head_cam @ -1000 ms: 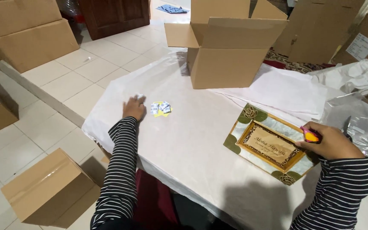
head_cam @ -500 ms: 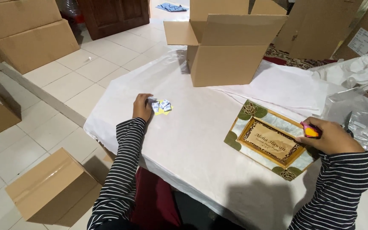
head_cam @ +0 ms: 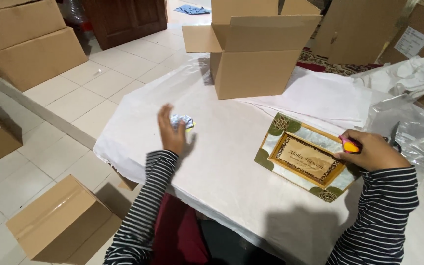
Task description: Applying adhesive tape to the edges of a picture frame and attaching a cardboard backing for shipping.
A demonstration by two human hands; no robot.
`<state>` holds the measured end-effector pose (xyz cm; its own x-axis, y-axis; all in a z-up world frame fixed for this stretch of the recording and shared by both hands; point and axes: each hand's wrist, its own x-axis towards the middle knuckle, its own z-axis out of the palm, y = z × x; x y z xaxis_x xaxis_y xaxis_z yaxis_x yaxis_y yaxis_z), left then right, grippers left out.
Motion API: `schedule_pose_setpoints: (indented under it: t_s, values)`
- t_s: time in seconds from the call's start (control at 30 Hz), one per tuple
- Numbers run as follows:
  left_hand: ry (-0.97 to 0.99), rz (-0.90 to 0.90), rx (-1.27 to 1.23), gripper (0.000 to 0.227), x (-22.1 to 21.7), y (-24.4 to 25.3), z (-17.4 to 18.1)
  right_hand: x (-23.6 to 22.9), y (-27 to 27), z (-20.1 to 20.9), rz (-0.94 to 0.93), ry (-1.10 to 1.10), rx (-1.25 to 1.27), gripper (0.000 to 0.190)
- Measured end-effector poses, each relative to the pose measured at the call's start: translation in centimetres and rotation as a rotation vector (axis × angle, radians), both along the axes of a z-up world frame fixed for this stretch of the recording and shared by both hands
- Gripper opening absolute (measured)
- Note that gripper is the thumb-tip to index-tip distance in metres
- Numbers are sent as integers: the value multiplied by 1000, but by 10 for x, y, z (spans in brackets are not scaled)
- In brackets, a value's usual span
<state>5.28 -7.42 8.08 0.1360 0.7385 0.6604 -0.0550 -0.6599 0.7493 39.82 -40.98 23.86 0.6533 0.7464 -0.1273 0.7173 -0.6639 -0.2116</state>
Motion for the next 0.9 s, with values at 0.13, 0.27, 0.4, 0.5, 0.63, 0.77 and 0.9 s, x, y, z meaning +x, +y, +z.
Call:
schedule_pose_setpoints:
  t_s: [0.13, 0.27, 0.4, 0.5, 0.63, 0.77, 0.9]
  values:
    - [-34, -190, 228, 56, 57, -53, 0, 14, 0, -12, 15, 8, 30, 36]
    - [85, -456, 389, 67, 124, -79, 25, 47, -8, -36, 309, -74, 294, 34]
    - [22, -967, 6, 97, 195, -76, 5, 28, -7, -21, 244, -31, 358, 42]
    - [-20, -879, -110, 75, 217, -92, -1, 35, -5, -28, 228, -40, 404, 40]
    - [24, -799, -160, 44, 227, -93, -21, 21, 8, -21, 207, -38, 535, 42]
    - [61, -798, -171, 42, 227, -96, -34, -10, 36, -29, 409, -4, 729, 44]
    - [121, -772, -126, 40, 219, -95, -35, -41, 71, -36, 382, -234, 491, 44]
